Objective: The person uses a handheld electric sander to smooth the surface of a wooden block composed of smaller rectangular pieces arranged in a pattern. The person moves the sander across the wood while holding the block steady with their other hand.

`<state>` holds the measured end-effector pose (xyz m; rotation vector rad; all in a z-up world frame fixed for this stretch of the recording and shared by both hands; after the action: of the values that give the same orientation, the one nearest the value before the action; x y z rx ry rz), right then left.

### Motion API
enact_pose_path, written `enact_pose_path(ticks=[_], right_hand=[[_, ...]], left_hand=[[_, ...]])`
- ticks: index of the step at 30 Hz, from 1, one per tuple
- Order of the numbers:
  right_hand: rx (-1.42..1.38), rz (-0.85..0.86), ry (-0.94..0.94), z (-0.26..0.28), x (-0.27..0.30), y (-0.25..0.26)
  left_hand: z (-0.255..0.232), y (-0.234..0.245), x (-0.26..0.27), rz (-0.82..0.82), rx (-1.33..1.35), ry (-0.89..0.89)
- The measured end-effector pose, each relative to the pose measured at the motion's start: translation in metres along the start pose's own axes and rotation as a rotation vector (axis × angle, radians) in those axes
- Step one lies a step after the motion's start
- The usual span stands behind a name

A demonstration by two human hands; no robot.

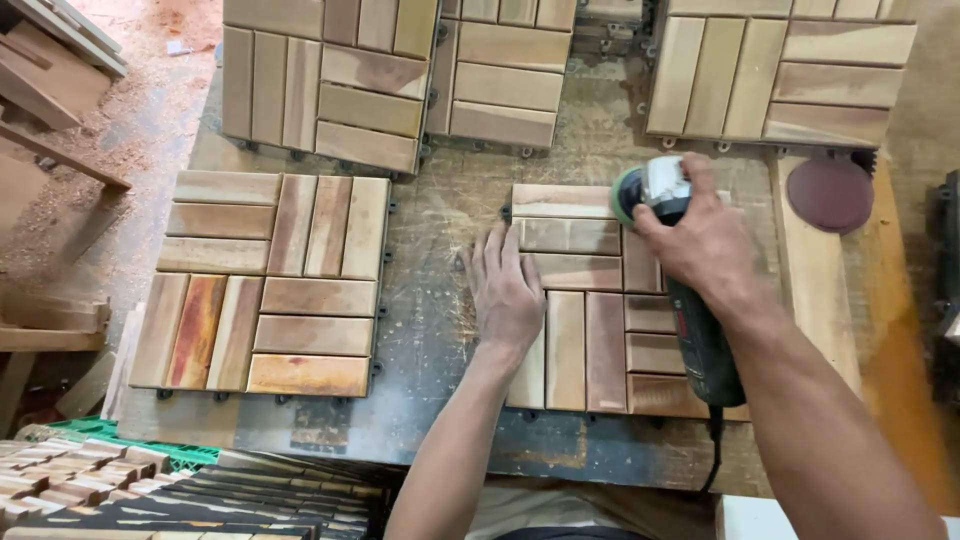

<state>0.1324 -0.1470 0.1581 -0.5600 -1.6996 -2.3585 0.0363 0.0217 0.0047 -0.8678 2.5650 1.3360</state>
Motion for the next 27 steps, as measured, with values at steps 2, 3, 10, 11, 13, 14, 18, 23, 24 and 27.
enact_pose_path(ticks=[2,3,10,11,13,14,18,23,24,27], right_hand=[[0.004,-0.028,-0.036,-0.021,-0.003,0.010],[0.010,-0.055,-0.072,-0.032,-0.005,0.015],[-0.002,-0.016,-0.161,-0.058,0.003,0.025],[-0.010,-0.012,-0.163,-0.060,0.003,0.025],[-0.024,-0.009,-0.177,-0.067,-0.003,0.025],[-0.021,-0.013,-0.154,-0.069,-0.006,0.024],[-0.004,-0.004,-0.130,-0.073,-0.013,0.024],[-0.021,0.026,-0.101,-0.067,-0.016,0.026],[-0.017,0.028,-0.091,-0.066,-0.017,0.024],[0.030,0.049,-0.090,-0.062,-0.018,0.020]], left_hand=[[-0.013,-0.014,-0.022,0.021,-0.010,-0.077],[-0.021,-0.022,-0.032,0.042,-0.019,-0.154],[-0.056,-0.100,-0.120,0.547,-0.002,-0.135],[-0.068,-0.085,-0.129,0.694,0.005,-0.008],[-0.081,-0.078,-0.146,0.851,0.010,0.113],[-0.076,-0.087,-0.148,0.905,-0.004,0.172],[-0.074,-0.095,-0.155,0.969,0.008,0.313],[-0.081,-0.082,-0.159,1.023,0.069,0.291],[-0.086,-0.073,-0.158,1.062,0.105,0.267],[-0.076,-0.085,-0.157,1.090,0.139,0.136]])
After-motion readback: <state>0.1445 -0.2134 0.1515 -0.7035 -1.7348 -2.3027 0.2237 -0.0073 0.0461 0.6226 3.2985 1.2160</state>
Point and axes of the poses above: each hand's wrist, its own x-axis away from the middle knuckle, its own y-axis out of the back of the hand, z = x × y, the point moved 4 cm from there along -x, towards the middle knuckle
